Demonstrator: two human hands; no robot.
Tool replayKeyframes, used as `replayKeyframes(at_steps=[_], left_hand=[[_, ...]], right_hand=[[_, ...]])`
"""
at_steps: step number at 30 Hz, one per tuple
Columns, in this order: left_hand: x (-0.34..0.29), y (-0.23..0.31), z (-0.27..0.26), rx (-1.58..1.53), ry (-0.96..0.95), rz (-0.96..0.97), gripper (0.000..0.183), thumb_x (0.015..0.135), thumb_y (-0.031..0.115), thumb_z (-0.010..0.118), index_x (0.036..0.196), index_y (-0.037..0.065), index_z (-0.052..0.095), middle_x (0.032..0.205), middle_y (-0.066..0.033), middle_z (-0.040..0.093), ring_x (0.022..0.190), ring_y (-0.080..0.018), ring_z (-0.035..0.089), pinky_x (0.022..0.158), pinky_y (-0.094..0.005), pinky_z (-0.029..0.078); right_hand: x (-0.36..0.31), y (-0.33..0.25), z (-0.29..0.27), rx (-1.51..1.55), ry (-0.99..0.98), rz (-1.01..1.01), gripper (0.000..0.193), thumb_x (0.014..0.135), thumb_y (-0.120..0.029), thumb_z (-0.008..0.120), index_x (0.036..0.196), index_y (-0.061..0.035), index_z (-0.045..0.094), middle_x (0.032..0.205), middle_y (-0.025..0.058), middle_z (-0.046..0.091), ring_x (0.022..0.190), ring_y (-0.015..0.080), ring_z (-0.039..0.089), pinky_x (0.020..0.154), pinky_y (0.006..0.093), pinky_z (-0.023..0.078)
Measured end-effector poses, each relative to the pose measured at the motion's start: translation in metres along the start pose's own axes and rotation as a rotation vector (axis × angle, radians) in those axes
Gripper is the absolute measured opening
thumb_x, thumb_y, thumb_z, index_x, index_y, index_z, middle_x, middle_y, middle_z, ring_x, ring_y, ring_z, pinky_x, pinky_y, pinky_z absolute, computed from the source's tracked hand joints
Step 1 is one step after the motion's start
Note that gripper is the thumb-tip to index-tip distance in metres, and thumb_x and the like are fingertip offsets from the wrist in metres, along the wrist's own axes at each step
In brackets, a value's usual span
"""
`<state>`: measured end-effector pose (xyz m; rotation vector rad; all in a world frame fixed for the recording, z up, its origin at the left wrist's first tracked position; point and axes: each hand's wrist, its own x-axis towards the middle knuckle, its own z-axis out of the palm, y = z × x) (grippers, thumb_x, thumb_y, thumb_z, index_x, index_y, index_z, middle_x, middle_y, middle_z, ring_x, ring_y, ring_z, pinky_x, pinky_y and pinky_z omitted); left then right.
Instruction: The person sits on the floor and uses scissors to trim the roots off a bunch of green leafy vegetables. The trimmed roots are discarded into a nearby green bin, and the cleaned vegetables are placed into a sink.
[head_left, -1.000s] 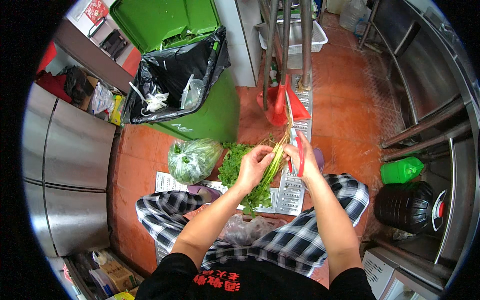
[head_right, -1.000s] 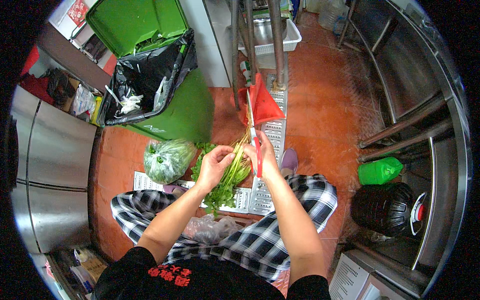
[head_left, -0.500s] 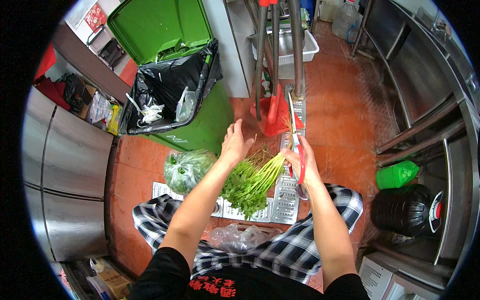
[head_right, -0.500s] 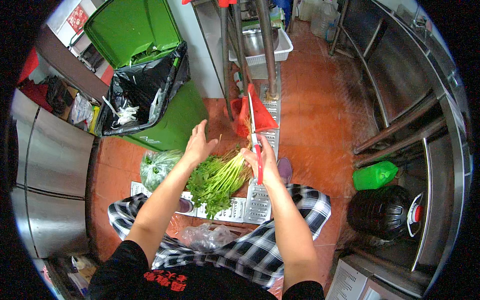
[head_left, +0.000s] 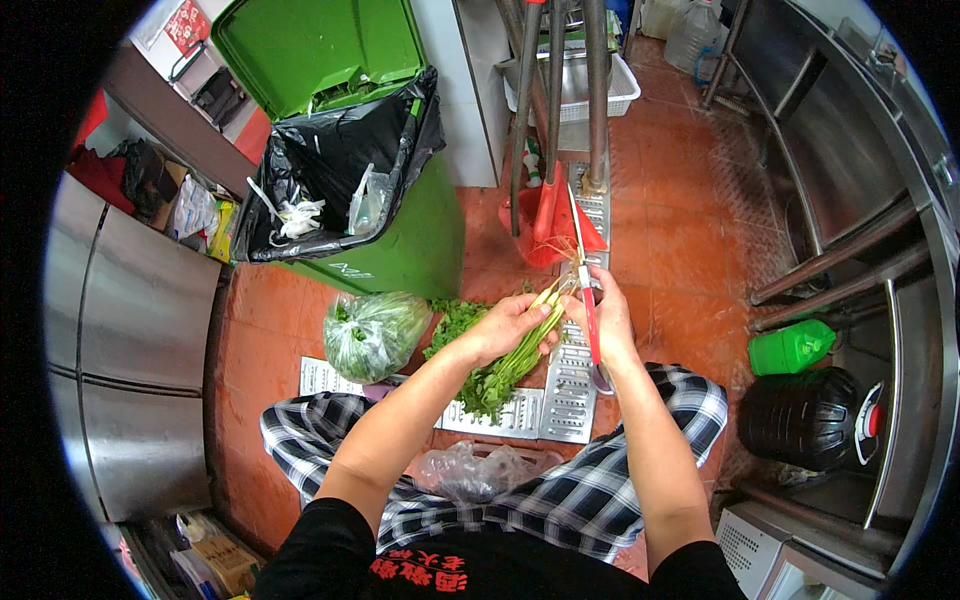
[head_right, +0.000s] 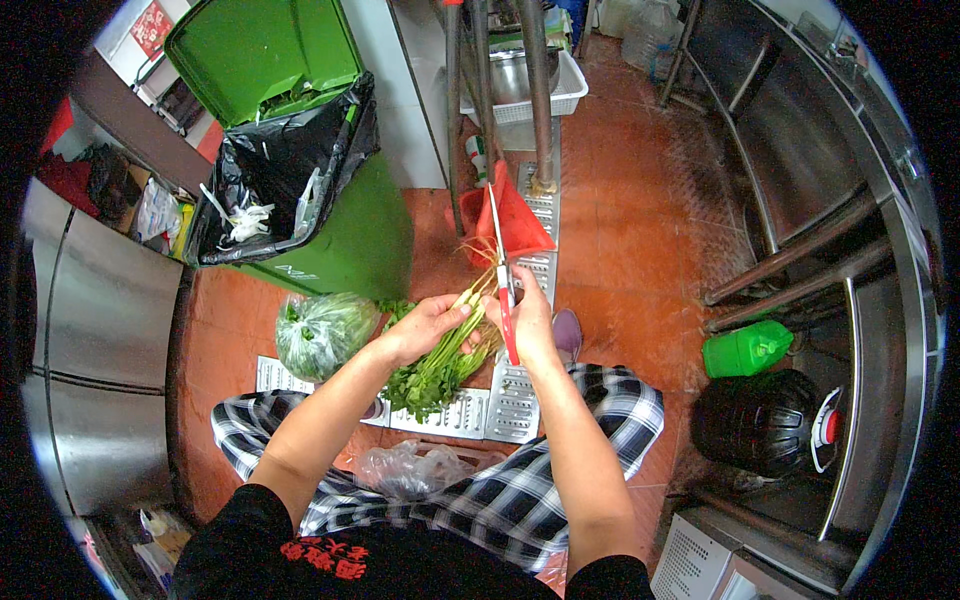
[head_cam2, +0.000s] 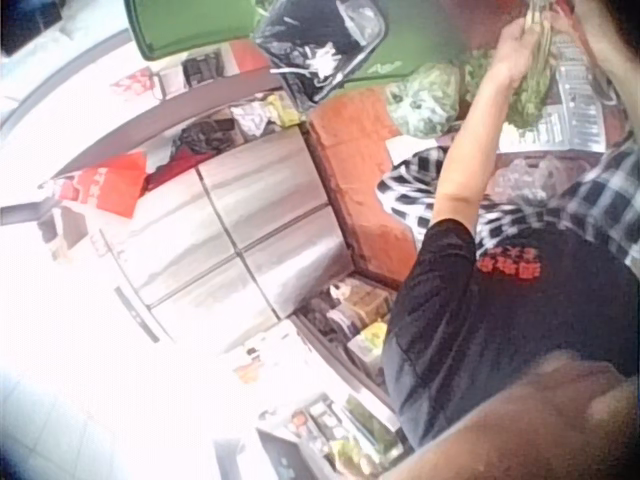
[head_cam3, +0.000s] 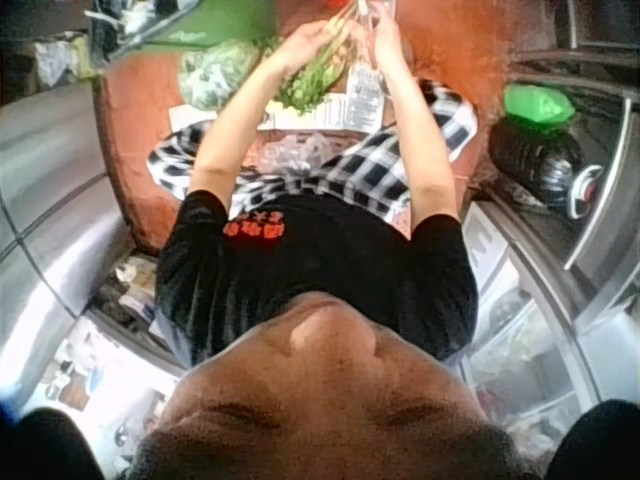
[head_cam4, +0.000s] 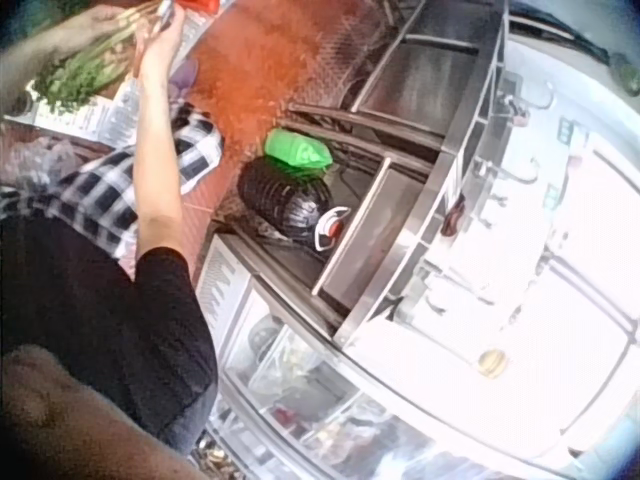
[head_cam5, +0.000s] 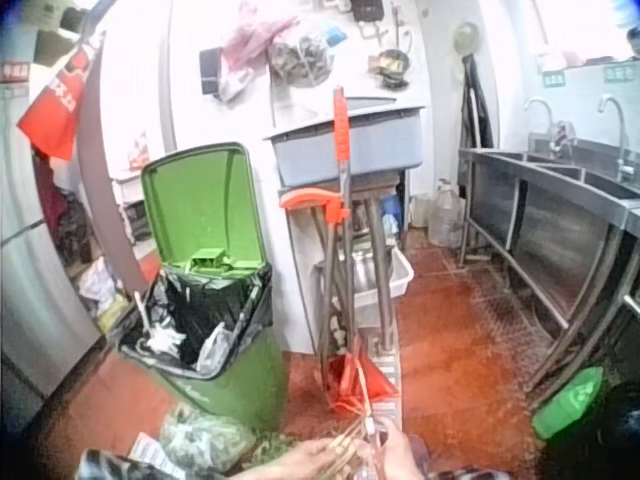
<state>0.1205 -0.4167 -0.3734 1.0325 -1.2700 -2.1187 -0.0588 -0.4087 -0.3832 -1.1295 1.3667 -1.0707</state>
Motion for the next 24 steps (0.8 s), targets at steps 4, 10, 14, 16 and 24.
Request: replayKeyframes(at_steps=[4, 10, 14, 16, 24], left_hand=[[0.002, 0.003, 0.0, 0.03, 0.008, 0.04, 0.03, 0.098, 0.028, 0.043, 0.115, 0.005, 0.053, 0.085, -0.0029, 0.061, 0.071, -0.0097, 0.058, 0.064, -0.0235, 0.049], [0.006, -0.004, -0.001, 0.188, 0.093, 0.116, 0.029, 0.098, 0.027, 0.045, 0.113, 0.004, 0.054, 0.081, -0.0002, 0.059, 0.07, -0.0071, 0.054, 0.062, -0.0228, 0.047], [0.003, 0.005, 0.004, 0.372, 0.132, 0.084, 0.025, 0.096, 0.026, 0.049, 0.107, 0.005, 0.057, 0.077, 0.0014, 0.057, 0.066, -0.0063, 0.051, 0.057, -0.0216, 0.044], [0.006, 0.002, -0.006, 0.259, 0.191, 0.066, 0.022, 0.095, 0.024, 0.051, 0.103, 0.005, 0.059, 0.074, 0.002, 0.056, 0.064, -0.0059, 0.05, 0.055, -0.0213, 0.042], [0.007, 0.039, -0.069, -0.004, 0.331, 0.039, 0.015, 0.093, 0.022, 0.053, 0.09, 0.009, 0.058, 0.069, 0.0017, 0.054, 0.055, -0.0072, 0.05, 0.045, -0.0208, 0.036]], right_hand=[[0.002, 0.003, 0.001, -0.02, 0.016, -0.058, 0.054, 0.077, -0.006, 0.069, 0.124, 0.0012, 0.043, 0.089, 0.0097, 0.061, 0.077, 0.013, 0.058, 0.069, 0.0269, 0.049], [-0.002, -0.003, 0.006, 0.004, 0.02, -0.128, 0.049, 0.075, -0.01, 0.071, 0.119, -0.002, 0.049, 0.081, 0.0071, 0.062, 0.071, 0.0117, 0.057, 0.066, 0.0272, 0.048], [-0.004, -0.006, 0.002, -0.104, 0.031, -0.081, 0.051, 0.077, -0.021, 0.073, 0.12, -0.0041, 0.049, 0.082, 0.0071, 0.062, 0.076, 0.0124, 0.058, 0.069, 0.0277, 0.047], [0.001, 0.003, 0.001, -0.009, 0.048, -0.028, 0.055, 0.077, -0.028, 0.074, 0.12, -0.0044, 0.049, 0.083, 0.0069, 0.062, 0.078, 0.0138, 0.058, 0.072, 0.0284, 0.047], [-0.024, 0.003, -0.024, -0.178, -0.316, 0.082, 0.069, 0.081, -0.045, 0.065, 0.13, -0.0029, 0.04, 0.108, 0.0158, 0.056, 0.101, 0.025, 0.053, 0.091, 0.0356, 0.04]])
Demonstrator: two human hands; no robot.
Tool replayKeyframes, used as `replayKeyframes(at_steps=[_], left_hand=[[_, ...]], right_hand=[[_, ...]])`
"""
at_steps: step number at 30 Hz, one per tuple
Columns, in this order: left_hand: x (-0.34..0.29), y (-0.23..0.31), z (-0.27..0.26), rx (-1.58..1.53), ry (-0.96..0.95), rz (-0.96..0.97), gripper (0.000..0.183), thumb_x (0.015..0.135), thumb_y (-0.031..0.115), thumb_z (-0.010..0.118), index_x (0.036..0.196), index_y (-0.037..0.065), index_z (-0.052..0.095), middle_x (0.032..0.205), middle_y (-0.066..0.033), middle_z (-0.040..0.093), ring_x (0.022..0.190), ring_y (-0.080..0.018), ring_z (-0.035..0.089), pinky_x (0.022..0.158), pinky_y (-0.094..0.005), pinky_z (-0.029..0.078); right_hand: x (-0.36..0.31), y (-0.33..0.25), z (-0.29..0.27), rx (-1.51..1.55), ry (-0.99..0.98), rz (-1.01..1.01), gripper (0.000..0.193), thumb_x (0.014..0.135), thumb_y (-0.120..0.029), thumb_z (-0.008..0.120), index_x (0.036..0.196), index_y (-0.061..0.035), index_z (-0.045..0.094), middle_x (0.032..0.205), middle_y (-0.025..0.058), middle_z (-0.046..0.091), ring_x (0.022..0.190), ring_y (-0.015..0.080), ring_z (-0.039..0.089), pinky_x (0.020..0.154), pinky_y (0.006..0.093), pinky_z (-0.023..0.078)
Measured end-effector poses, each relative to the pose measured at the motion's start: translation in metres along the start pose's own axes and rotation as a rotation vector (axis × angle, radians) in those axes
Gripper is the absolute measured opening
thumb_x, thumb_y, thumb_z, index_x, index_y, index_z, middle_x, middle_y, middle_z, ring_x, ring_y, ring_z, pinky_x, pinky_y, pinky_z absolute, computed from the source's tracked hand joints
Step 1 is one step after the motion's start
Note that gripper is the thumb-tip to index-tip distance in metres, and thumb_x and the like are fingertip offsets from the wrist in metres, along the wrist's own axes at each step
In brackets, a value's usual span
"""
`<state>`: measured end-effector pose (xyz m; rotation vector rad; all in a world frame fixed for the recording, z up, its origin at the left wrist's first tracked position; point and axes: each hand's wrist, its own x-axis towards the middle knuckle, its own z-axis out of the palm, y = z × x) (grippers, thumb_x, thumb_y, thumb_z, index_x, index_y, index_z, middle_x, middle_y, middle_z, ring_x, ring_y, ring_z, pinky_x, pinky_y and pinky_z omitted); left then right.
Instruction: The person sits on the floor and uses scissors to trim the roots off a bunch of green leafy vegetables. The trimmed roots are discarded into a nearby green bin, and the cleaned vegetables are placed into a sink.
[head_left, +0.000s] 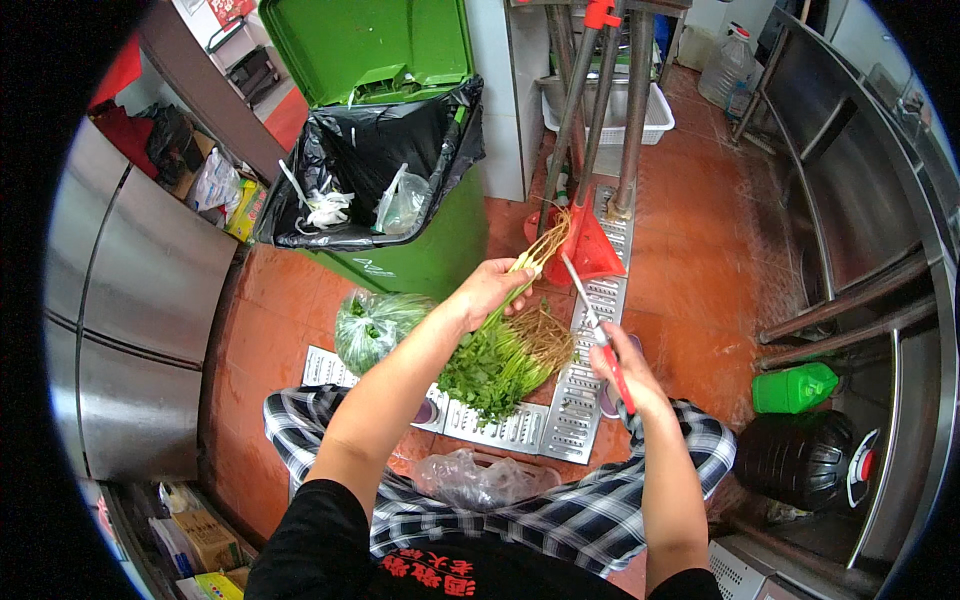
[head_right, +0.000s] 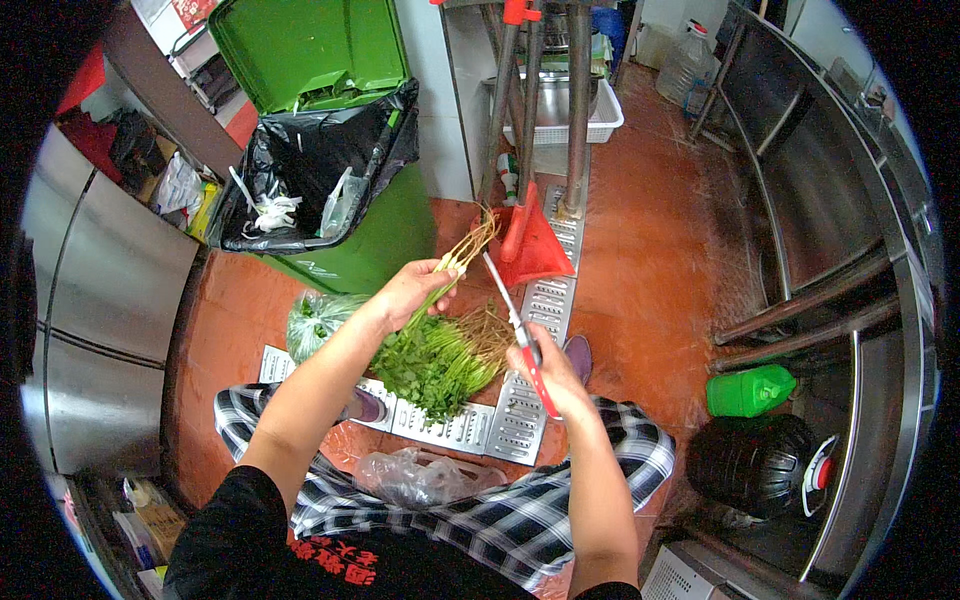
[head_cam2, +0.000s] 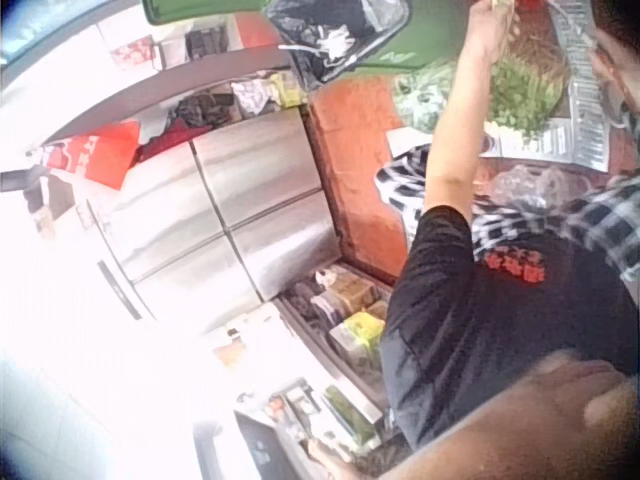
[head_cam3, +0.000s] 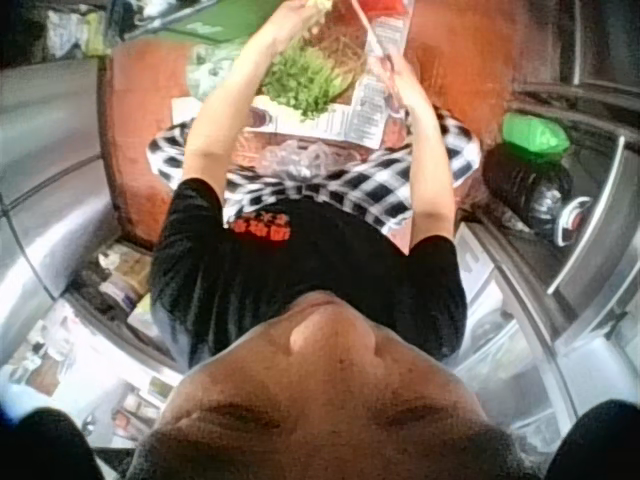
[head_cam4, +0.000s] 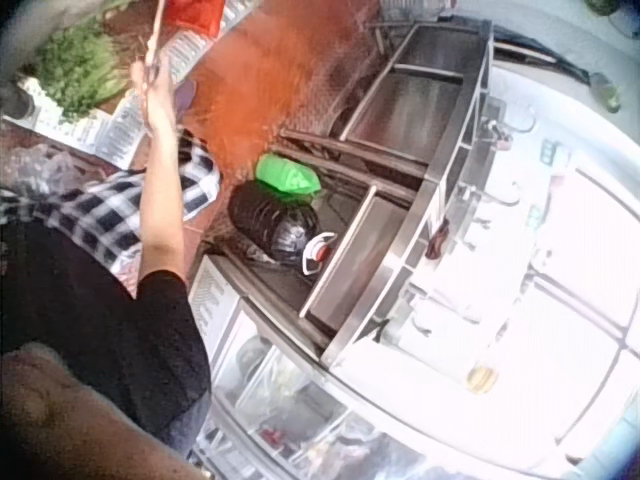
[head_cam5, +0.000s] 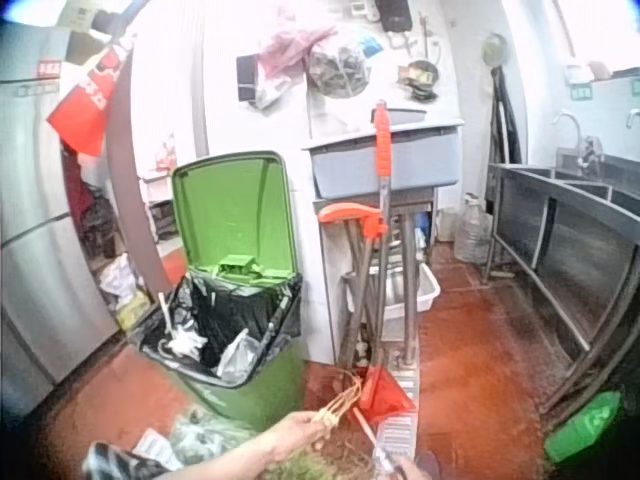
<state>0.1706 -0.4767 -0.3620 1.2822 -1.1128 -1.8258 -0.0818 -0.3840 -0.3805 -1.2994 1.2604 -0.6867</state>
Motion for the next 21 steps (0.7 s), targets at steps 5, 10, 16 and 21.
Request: replayKeyframes(at_steps=[5, 10, 16, 21], left_hand=[[-0.006, 0.015, -0.008, 0.054, -0.162, -0.081, 0.015, 0.093, 0.022, 0.053, 0.092, 0.008, 0.058, 0.069, 0.0027, 0.054, 0.053, -0.0049, 0.047, 0.043, -0.0186, 0.034], [-0.009, 0.016, -0.006, 0.025, -0.271, -0.153, 0.013, 0.092, 0.02, 0.054, 0.094, 0.008, 0.059, 0.07, 0.0025, 0.055, 0.052, -0.004, 0.047, 0.042, -0.017, 0.032], [-0.005, 0.013, -0.001, 0.037, -0.259, -0.147, 0.014, 0.092, 0.021, 0.055, 0.093, 0.008, 0.06, 0.07, 0.0025, 0.055, 0.05, -0.0044, 0.046, 0.04, -0.0175, 0.032], [-0.004, 0.013, 0.004, 0.041, -0.24, -0.156, 0.014, 0.092, 0.022, 0.055, 0.091, 0.008, 0.06, 0.069, 0.0027, 0.055, 0.05, -0.0045, 0.047, 0.04, -0.0175, 0.032]], right_hand=[[-0.014, -0.008, 0.007, 0.056, -0.147, 0.024, 0.071, 0.086, -0.043, 0.062, 0.141, -0.0089, 0.033, 0.097, 0.0087, 0.053, 0.073, 0.013, 0.053, 0.067, 0.0286, 0.049], [-0.011, -0.011, 0.005, 0.075, -0.137, 0.027, 0.066, 0.089, -0.039, 0.058, 0.14, -0.0051, 0.033, 0.08, 0.0036, 0.052, 0.066, 0.0125, 0.051, 0.063, 0.0275, 0.047], [-0.008, -0.006, 0.001, 0.095, -0.146, -0.004, 0.066, 0.089, -0.038, 0.058, 0.139, -0.0026, 0.034, 0.07, 0.0001, 0.047, 0.058, 0.0095, 0.043, 0.054, 0.0234, 0.039], [-0.009, -0.009, -0.002, 0.094, -0.12, 0.029, 0.07, 0.086, -0.041, 0.062, 0.138, -0.0034, 0.036, 0.07, -0.0021, 0.046, 0.055, 0.0074, 0.039, 0.048, 0.0219, 0.033]])
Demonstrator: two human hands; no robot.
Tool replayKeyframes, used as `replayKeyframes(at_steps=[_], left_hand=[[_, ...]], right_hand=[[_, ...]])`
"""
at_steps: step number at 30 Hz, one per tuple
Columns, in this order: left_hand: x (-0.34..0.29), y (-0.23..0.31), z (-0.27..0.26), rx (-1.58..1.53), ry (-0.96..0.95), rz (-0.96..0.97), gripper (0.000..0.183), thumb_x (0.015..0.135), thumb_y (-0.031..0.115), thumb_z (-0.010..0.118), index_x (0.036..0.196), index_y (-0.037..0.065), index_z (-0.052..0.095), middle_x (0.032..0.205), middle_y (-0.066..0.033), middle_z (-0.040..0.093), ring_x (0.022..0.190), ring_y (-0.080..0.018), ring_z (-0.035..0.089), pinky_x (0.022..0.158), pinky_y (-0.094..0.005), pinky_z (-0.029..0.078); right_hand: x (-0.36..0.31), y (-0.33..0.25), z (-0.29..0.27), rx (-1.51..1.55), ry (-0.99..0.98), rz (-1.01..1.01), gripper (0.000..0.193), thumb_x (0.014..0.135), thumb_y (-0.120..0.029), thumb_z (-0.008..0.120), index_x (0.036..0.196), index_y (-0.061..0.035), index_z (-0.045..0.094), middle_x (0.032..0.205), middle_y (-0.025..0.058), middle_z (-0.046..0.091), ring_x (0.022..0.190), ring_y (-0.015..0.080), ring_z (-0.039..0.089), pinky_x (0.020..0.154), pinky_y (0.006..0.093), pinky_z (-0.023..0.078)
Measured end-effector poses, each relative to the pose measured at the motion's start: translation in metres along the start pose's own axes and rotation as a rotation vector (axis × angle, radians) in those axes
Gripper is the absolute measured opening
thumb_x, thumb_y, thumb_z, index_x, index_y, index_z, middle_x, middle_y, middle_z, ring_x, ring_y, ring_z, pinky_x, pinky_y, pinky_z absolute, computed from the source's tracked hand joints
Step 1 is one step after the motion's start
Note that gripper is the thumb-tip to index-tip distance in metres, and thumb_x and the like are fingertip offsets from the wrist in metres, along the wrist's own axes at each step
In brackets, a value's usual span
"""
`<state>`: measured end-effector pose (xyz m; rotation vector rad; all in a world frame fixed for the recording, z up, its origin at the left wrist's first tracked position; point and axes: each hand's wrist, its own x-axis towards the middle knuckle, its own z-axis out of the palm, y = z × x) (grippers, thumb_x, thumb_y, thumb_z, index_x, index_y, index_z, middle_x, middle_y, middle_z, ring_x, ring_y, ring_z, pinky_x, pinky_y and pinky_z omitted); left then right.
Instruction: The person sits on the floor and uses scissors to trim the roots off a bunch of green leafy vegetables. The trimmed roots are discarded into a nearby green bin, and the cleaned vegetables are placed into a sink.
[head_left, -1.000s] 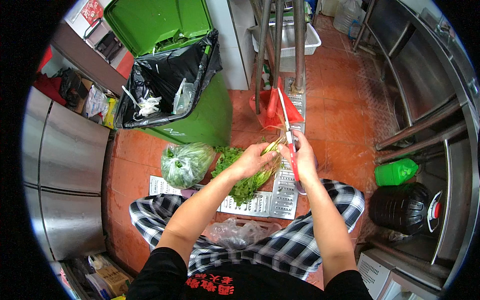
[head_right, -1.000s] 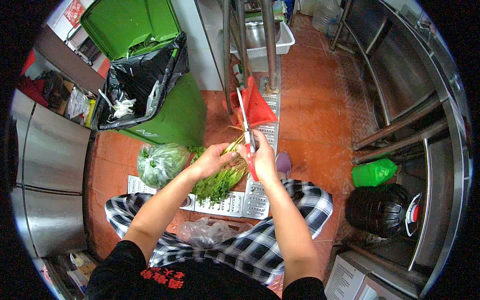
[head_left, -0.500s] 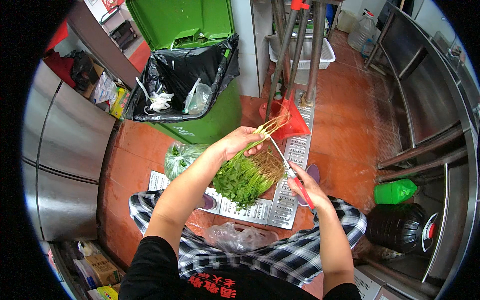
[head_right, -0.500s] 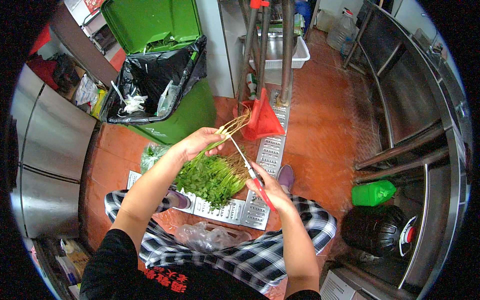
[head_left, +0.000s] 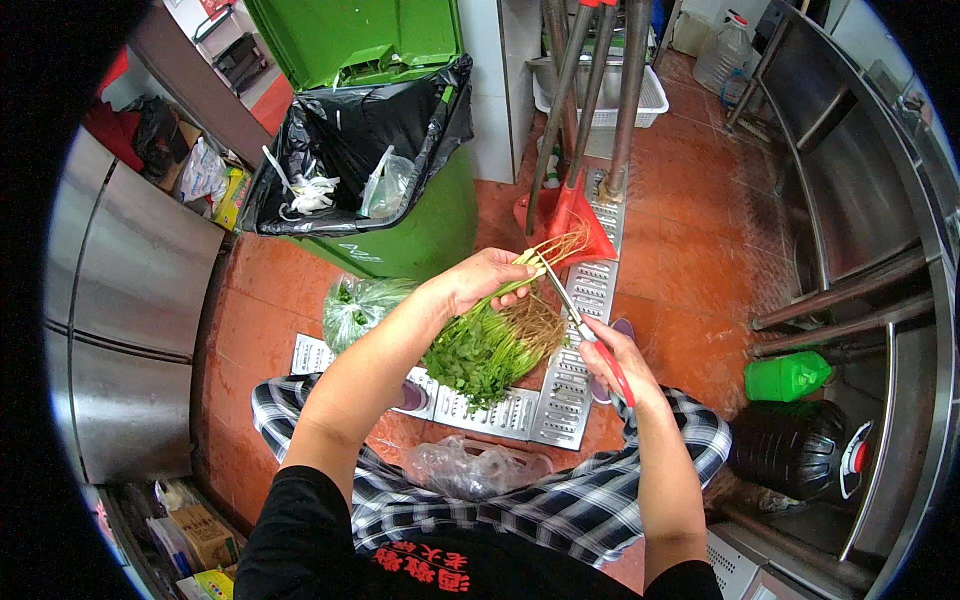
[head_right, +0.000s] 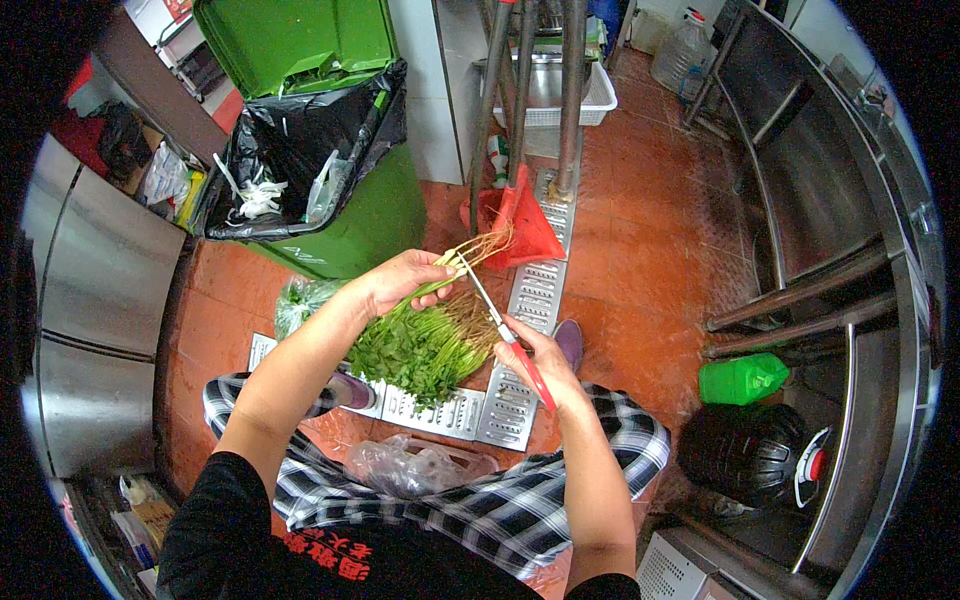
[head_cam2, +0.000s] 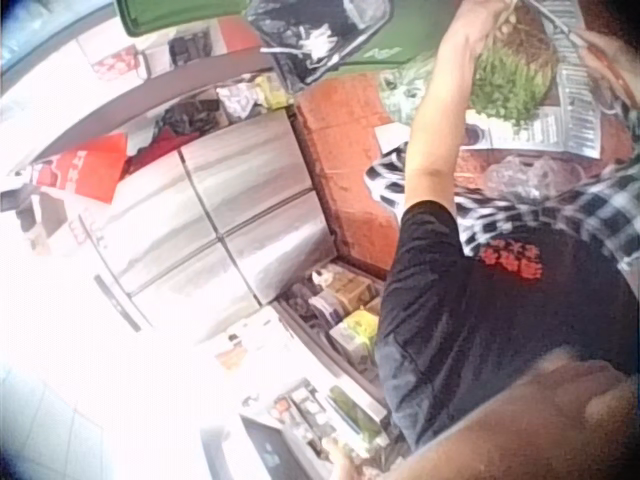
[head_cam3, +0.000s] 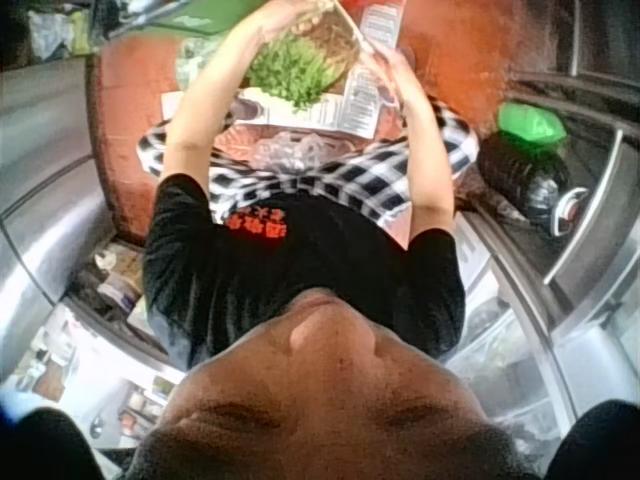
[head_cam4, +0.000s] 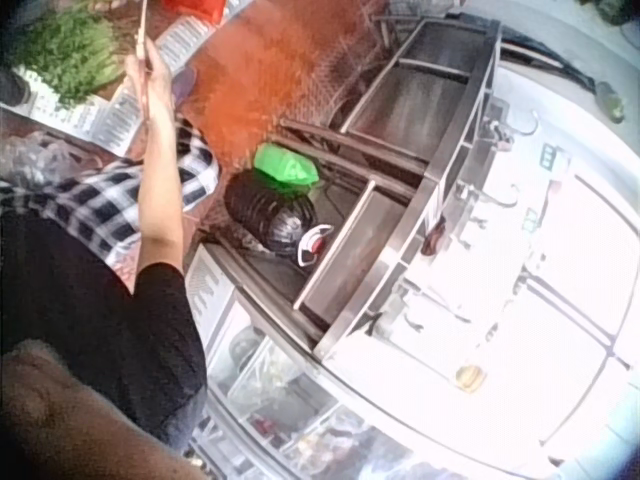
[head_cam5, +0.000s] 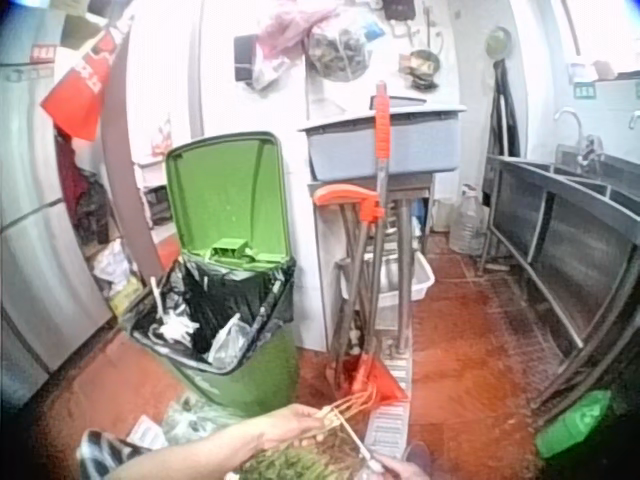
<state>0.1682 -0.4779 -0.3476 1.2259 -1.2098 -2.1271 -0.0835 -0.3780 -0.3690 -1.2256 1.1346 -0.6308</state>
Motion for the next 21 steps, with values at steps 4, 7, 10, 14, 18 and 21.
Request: replayKeyframes(at_steps=[4, 7, 10, 14, 18, 21], left_hand=[[0.002, 0.001, 0.001, -0.019, -0.015, -0.001, 0.014, 0.092, 0.021, 0.055, 0.09, 0.008, 0.061, 0.069, 0.0024, 0.055, 0.05, -0.0043, 0.047, 0.04, -0.0172, 0.032], [0.003, -0.001, 0.001, -0.042, -0.012, -0.01, 0.014, 0.092, 0.021, 0.055, 0.091, 0.008, 0.061, 0.069, 0.0026, 0.054, 0.05, -0.004, 0.046, 0.039, -0.017, 0.031], [0.003, -0.001, 0.003, -0.049, -0.008, -0.028, 0.015, 0.092, 0.021, 0.054, 0.093, 0.008, 0.061, 0.069, 0.0029, 0.054, 0.05, -0.0041, 0.045, 0.04, -0.017, 0.03], [0.005, 0.001, 0.007, -0.013, -0.01, -0.024, 0.018, 0.092, 0.022, 0.054, 0.097, 0.007, 0.061, 0.07, 0.0029, 0.054, 0.051, -0.0047, 0.044, 0.042, -0.0171, 0.029], [0.009, 0.003, 0.011, -0.063, -0.068, -0.017, 0.019, 0.092, 0.022, 0.054, 0.098, 0.006, 0.061, 0.069, 0.0028, 0.053, 0.051, -0.0048, 0.043, 0.042, -0.0169, 0.028], [0.005, 0.001, 0.004, -0.05, -0.094, -0.012, 0.02, 0.092, 0.022, 0.054, 0.1, 0.005, 0.061, 0.07, 0.0024, 0.053, 0.051, -0.0048, 0.043, 0.042, -0.017, 0.028]], right_hand=[[0.0, 0.002, -0.002, -0.026, 0.021, -0.01, 0.068, 0.085, -0.039, 0.063, 0.137, -0.0036, 0.038, 0.072, -0.0017, 0.049, 0.056, 0.0069, 0.039, 0.049, 0.0219, 0.034], [-0.002, -0.004, 0.001, -0.105, 0.054, -0.024, 0.064, 0.086, -0.037, 0.063, 0.135, -0.0029, 0.041, 0.074, -0.0001, 0.052, 0.058, 0.0069, 0.042, 0.051, 0.0222, 0.037], [0.002, 0.005, 0.0, -0.189, 0.094, -0.097, 0.058, 0.086, -0.033, 0.064, 0.133, -0.0029, 0.045, 0.075, 0.0015, 0.055, 0.061, 0.007, 0.045, 0.053, 0.0227, 0.04], [0.007, 0.024, 0.0, -0.202, 0.146, -0.163, 0.054, 0.086, -0.027, 0.065, 0.132, -0.0048, 0.047, 0.074, 0.0021, 0.055, 0.063, 0.0072, 0.047, 0.055, 0.0229, 0.042], [0.004, 0.014, 0.008, -0.033, 0.195, -0.025, 0.059, 0.084, -0.032, 0.067, 0.131, -0.0028, 0.047, 0.104, 0.0127, 0.057, 0.097, 0.0183, 0.05, 0.082, 0.0292, 0.04], [-0.002, -0.002, 0.005, 0.062, 0.136, 0.086, 0.063, 0.084, -0.039, 0.065, 0.131, -0.0008, 0.045, 0.124, 0.0194, 0.054, 0.119, 0.0248, 0.049, 0.1, 0.0339, 0.037]])
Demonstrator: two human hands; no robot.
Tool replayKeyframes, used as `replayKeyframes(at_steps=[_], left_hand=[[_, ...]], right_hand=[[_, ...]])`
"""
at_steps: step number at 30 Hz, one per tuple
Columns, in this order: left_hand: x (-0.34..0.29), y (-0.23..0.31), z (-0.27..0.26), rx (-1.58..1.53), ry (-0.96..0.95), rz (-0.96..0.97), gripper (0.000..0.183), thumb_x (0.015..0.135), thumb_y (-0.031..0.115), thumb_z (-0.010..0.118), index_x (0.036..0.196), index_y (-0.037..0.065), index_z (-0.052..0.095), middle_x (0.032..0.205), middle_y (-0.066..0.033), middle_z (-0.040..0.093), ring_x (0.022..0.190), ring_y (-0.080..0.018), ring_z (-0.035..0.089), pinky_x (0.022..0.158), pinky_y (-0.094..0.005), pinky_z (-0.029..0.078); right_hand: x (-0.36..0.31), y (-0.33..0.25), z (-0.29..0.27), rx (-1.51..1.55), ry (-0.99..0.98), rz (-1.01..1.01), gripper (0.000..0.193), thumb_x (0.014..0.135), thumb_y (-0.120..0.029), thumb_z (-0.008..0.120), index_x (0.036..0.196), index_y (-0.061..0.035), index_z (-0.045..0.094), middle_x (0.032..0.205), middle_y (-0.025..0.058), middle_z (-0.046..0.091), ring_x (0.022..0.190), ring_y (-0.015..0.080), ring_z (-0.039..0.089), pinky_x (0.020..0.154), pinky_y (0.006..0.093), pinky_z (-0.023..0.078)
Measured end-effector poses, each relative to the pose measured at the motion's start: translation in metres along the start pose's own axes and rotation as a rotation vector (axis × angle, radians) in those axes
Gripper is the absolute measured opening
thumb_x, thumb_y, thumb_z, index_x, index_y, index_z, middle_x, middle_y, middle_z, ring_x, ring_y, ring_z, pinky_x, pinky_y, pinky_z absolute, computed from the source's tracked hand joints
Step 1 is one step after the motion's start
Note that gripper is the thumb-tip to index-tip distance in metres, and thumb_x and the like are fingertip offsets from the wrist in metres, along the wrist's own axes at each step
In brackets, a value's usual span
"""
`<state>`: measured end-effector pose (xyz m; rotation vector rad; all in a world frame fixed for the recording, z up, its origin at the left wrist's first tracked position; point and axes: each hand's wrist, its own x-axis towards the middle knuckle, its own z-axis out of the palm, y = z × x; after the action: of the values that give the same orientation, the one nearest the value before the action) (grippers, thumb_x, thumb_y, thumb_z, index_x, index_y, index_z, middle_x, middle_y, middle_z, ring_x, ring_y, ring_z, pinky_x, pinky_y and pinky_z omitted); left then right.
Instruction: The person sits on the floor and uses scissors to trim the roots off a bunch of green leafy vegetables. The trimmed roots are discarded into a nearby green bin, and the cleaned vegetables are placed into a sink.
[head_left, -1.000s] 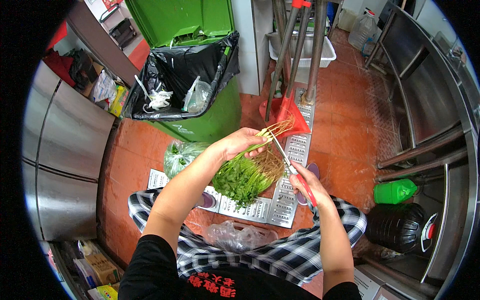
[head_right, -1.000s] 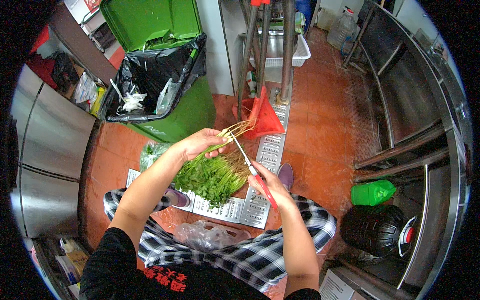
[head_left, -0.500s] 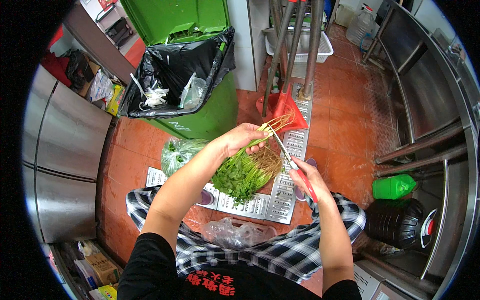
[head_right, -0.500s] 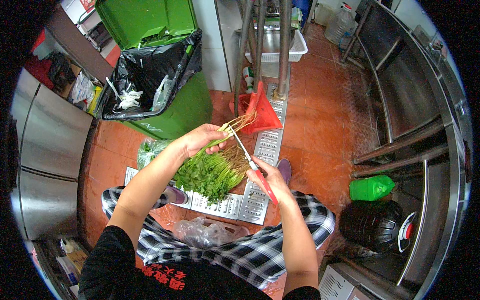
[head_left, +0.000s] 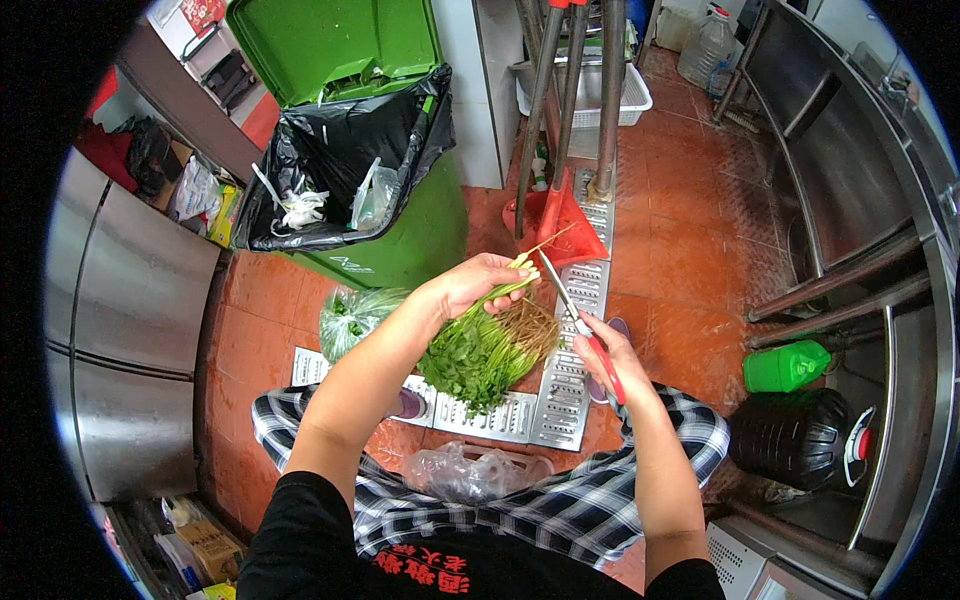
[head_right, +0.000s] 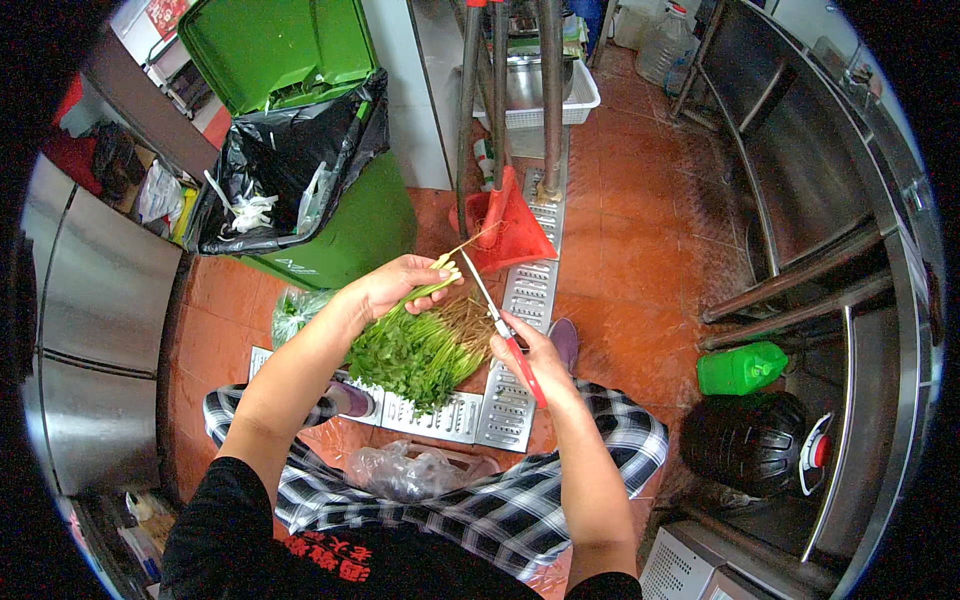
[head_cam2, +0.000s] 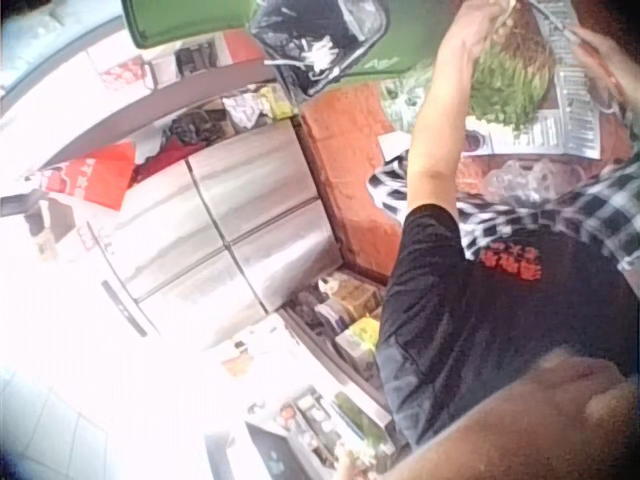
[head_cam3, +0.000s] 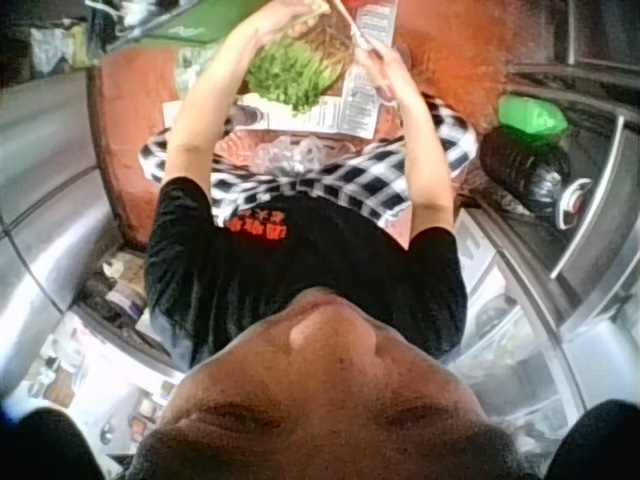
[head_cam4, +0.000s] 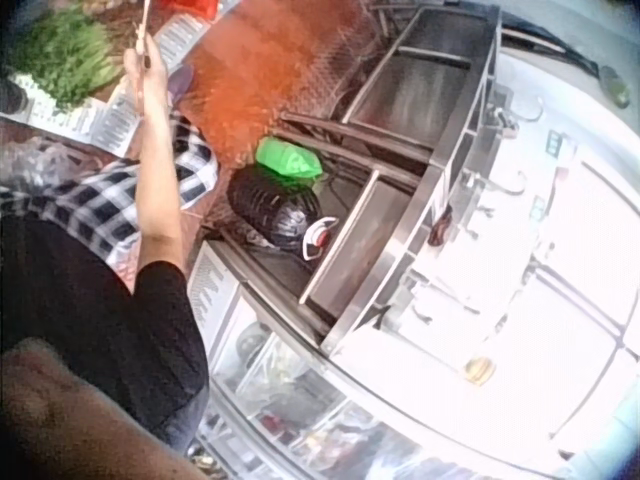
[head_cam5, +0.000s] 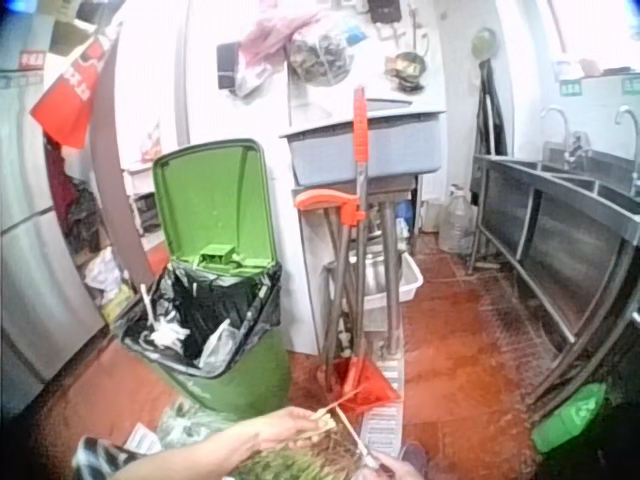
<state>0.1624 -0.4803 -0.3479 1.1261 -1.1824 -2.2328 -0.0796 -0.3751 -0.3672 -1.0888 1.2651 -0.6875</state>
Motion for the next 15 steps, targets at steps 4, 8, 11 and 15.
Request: replayKeyframes(at_steps=[4, 8, 11, 15], left_hand=[[0.003, 0.004, -0.002, 0.042, -0.023, -0.012, 0.023, 0.092, 0.022, 0.054, 0.104, 0.004, 0.061, 0.069, 0.0019, 0.053, 0.049, -0.0041, 0.042, 0.04, -0.0167, 0.028], [0.0, 0.009, 0.001, 0.093, -0.117, -0.077, 0.024, 0.092, 0.022, 0.055, 0.106, 0.004, 0.062, 0.069, 0.0016, 0.053, 0.047, -0.004, 0.042, 0.039, -0.0164, 0.029], [0.006, 0.009, 0.005, 0.124, -0.134, -0.12, 0.024, 0.092, 0.022, 0.055, 0.107, 0.003, 0.061, 0.068, 0.0015, 0.053, 0.046, -0.0041, 0.042, 0.039, -0.0162, 0.029], [0.01, 0.012, 0.012, 0.114, -0.127, -0.122, 0.02, 0.092, 0.022, 0.055, 0.099, 0.004, 0.061, 0.068, 0.0011, 0.054, 0.045, -0.0041, 0.043, 0.038, -0.0162, 0.029]], right_hand=[[-0.002, 0.011, -0.014, -0.077, -0.029, -0.144, 0.067, 0.084, -0.043, 0.063, 0.132, -0.0009, 0.044, 0.131, 0.0203, 0.048, 0.125, 0.0268, 0.043, 0.103, 0.0346, 0.033], [-0.007, 0.001, -0.014, -0.091, -0.056, -0.119, 0.067, 0.084, -0.043, 0.064, 0.132, -0.0008, 0.044, 0.131, 0.0203, 0.049, 0.124, 0.0272, 0.044, 0.103, 0.0344, 0.033], [-0.008, 0.002, -0.018, -0.091, -0.071, -0.107, 0.067, 0.084, -0.043, 0.064, 0.132, -0.0007, 0.044, 0.13, 0.0203, 0.049, 0.124, 0.0268, 0.044, 0.103, 0.0344, 0.034], [-0.01, 0.002, -0.022, -0.095, -0.063, -0.102, 0.068, 0.083, -0.043, 0.065, 0.132, -0.0009, 0.044, 0.13, 0.0204, 0.049, 0.124, 0.0265, 0.044, 0.102, 0.0343, 0.034]])
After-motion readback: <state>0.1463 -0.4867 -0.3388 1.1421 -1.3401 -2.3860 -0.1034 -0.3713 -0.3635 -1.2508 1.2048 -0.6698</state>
